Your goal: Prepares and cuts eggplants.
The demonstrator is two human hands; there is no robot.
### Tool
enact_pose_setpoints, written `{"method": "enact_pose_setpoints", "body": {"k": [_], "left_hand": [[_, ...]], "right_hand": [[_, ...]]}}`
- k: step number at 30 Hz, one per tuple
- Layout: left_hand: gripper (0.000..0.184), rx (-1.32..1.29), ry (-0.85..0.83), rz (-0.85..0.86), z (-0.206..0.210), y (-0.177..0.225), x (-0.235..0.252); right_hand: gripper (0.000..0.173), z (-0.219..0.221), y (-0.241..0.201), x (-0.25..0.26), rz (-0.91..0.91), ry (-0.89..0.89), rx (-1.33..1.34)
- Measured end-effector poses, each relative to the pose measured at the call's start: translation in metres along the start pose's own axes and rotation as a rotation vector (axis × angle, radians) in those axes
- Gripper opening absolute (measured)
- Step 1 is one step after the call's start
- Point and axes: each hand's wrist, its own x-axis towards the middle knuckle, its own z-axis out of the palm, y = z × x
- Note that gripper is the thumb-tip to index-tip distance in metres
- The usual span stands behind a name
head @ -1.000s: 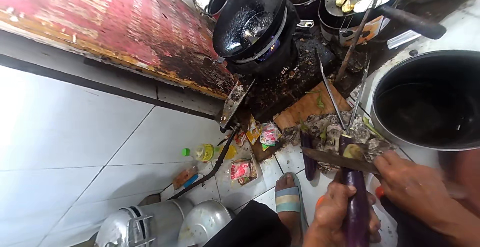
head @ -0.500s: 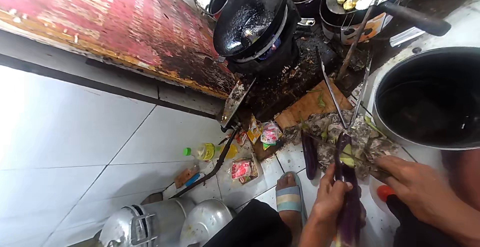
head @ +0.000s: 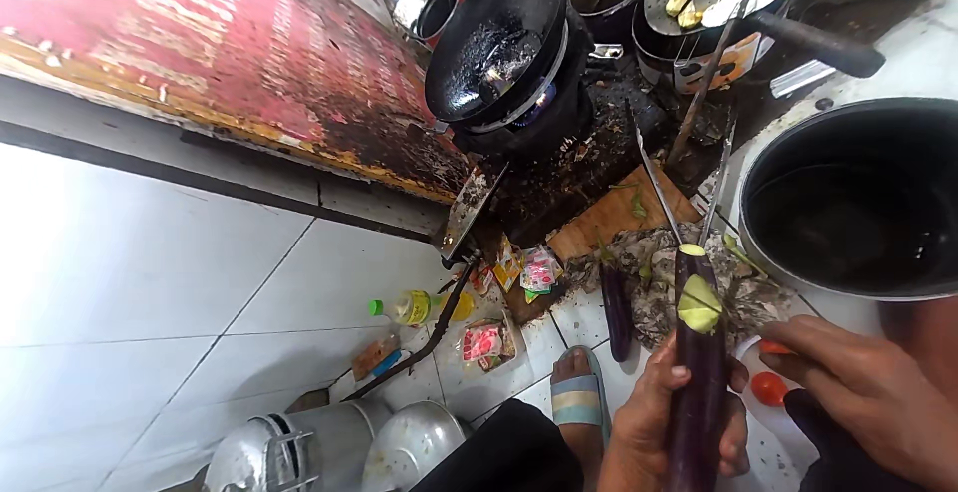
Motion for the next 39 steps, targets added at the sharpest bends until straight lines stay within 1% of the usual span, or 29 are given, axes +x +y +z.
{"method": "enact_pose_setpoints", "body": {"k": [2,3,4,7,8,13,17,23,27,29,31,33,35,38,39], "left_hand": [[0.06,0.149,0.11,0.002,0.007,0.002,0.002],[0.061,0.251,0.18,-0.001,0.011,0.004,0.004],[0.059,0.342,0.246,-0.009,0.015,0.005,0.004],[0.035,0.481,0.43,-0.017,0.028,0.006,0.007],[0.032,0.506,0.457,-0.019,0.03,0.006,0.008],[0.035,0.589,0.509,-0.056,0.037,0.006,0.006],[0.043,0.639,0.56,-0.144,0.052,-0.001,0.008],[0.048,0.67,0.61,-0.17,0.06,-0.008,0.009],[0.062,0.712,0.541,-0.153,0.057,-0.024,0.015],[0.064,0.702,0.556,-0.146,0.056,-0.023,0.017],[0.074,0.76,0.562,-0.152,0.054,-0.016,0.016],[0.074,0.842,0.557,-0.135,0.046,-0.008,0.013],[0.071,0.93,0.552,-0.118,0.035,-0.002,0.012],[0.077,1.003,0.478,-0.118,0.022,0.001,0.01],[0.078,1.003,0.448,-0.129,0.021,0.002,0.008]], "right_hand": [[0.032,-0.003,-0.002,0.0,-0.046,-0.005,-0.032],[0.032,-0.005,-0.004,0.0,-0.062,-0.005,-0.07],[0.032,-0.006,-0.006,0.0,-0.081,0.0,-0.121],[0.029,-0.01,-0.009,0.002,-0.168,0.025,-0.314],[0.029,-0.011,-0.009,0.003,-0.188,0.024,-0.354],[0.029,-0.01,-0.005,0.002,-0.219,0.029,-0.447],[0.024,-0.006,-0.011,0.002,-0.177,0.06,-0.55],[0.017,0.0,-0.016,0.002,-0.139,0.093,-0.634],[0.012,0.004,-0.019,0.005,-0.097,0.093,-0.651],[0.013,0.003,-0.019,0.007,-0.085,0.075,-0.584],[0.018,-0.001,-0.017,0.006,-0.059,0.019,-0.419],[0.024,-0.006,-0.013,0.002,0.002,-0.024,-0.211],[0.025,-0.012,-0.01,-0.003,0.106,-0.057,-0.019],[0.022,-0.02,-0.007,-0.002,0.324,-0.091,0.249],[0.021,-0.022,-0.006,-0.002,0.379,-0.108,0.293]]}}
